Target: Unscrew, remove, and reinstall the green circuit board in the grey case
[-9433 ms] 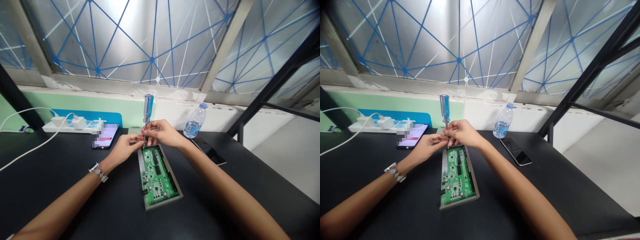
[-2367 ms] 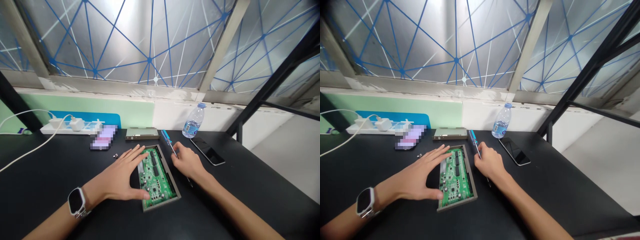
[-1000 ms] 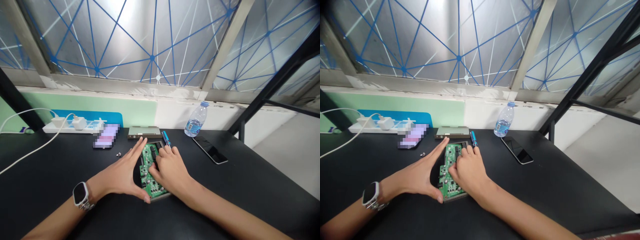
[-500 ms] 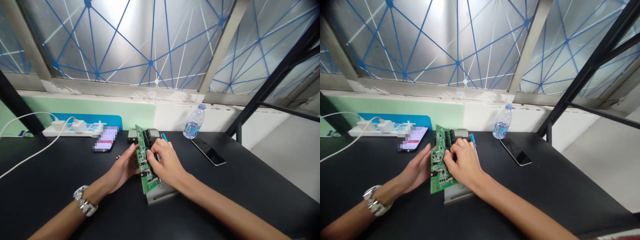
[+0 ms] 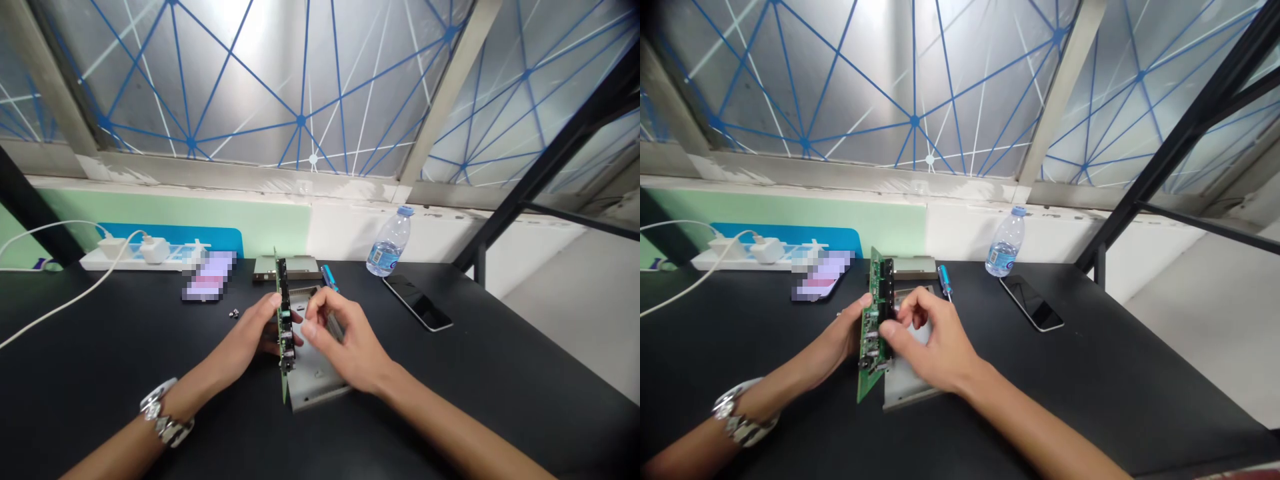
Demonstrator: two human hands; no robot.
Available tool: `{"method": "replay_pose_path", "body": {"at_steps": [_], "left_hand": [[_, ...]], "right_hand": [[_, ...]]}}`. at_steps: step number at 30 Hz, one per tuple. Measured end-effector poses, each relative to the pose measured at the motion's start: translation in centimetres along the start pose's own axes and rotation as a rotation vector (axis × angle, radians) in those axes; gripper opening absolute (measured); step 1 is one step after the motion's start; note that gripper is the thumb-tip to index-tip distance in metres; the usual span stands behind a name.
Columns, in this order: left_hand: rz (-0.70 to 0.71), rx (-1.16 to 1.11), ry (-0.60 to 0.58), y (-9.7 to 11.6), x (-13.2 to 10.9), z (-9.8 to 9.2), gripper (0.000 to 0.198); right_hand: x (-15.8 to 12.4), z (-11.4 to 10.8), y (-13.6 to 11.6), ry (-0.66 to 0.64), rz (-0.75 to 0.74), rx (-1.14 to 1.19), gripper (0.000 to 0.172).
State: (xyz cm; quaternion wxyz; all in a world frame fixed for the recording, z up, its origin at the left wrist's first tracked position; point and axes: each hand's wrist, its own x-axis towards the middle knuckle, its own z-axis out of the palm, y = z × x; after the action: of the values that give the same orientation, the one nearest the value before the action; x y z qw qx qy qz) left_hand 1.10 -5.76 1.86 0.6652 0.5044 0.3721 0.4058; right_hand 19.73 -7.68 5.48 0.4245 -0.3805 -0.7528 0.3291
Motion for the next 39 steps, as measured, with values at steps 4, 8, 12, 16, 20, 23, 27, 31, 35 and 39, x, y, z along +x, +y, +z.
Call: {"method": "replay_pose_path", "body": {"at_steps": [4, 8, 12, 16, 20, 23, 27, 31, 35, 39], "left_hand": [[0.040, 0.094, 0.057, 0.6, -0.2, 0.6, 0.052], [0.054, 0.177, 0.120, 1.2, -0.2, 0.1, 0.060], [0.081, 0.196, 0.128, 1.7, 0.2, -1.5, 0.059], [0.083, 0.207, 0.137, 2.4, 0.4, -2.4, 0.055], [0.146, 0.204, 0.124, 2.9, 0.3, -2.8, 0.055], [0.180, 0.165, 0.098, 2.7, 0.2, -2.9, 0.048], [0.165, 0.042, 0.032, 2.3, 0.3, -2.7, 0.042], [0.122, -0.053, -0.043, 1.9, 0.2, -2.0, 0.040], [0.107, -0.062, -0.097, 1.5, 0.3, -1.4, 0.042], [0.188, -0.089, -0.051, 1.2, 0.5, -1.1, 0.049]], "right_hand": [[-1.0, 0.7, -1.1, -0.055, -0.058, -0.116, 0.028], [-0.8, -0.5, -0.3, -0.075, -0.005, -0.061, 0.022], [-0.1, -3.0, 1.1, -0.123, 0.126, 0.121, 0.022], [0.3, -4.3, 2.6, -0.176, 0.248, 0.222, 0.030], [0.4, -4.1, 3.9, -0.209, 0.288, 0.167, 0.031], [0.2, -3.3, 4.4, -0.233, 0.259, 0.100, 0.033], [0.0, -2.6, 4.3, -0.243, 0.232, 0.064, 0.030], [-0.2, -2.4, 3.8, -0.240, 0.228, -0.025, 0.030], [-0.3, -2.4, 3.4, -0.256, 0.224, -0.124, 0.034], [-0.3, -2.5, 3.2, -0.282, 0.227, -0.182, 0.038]]}}
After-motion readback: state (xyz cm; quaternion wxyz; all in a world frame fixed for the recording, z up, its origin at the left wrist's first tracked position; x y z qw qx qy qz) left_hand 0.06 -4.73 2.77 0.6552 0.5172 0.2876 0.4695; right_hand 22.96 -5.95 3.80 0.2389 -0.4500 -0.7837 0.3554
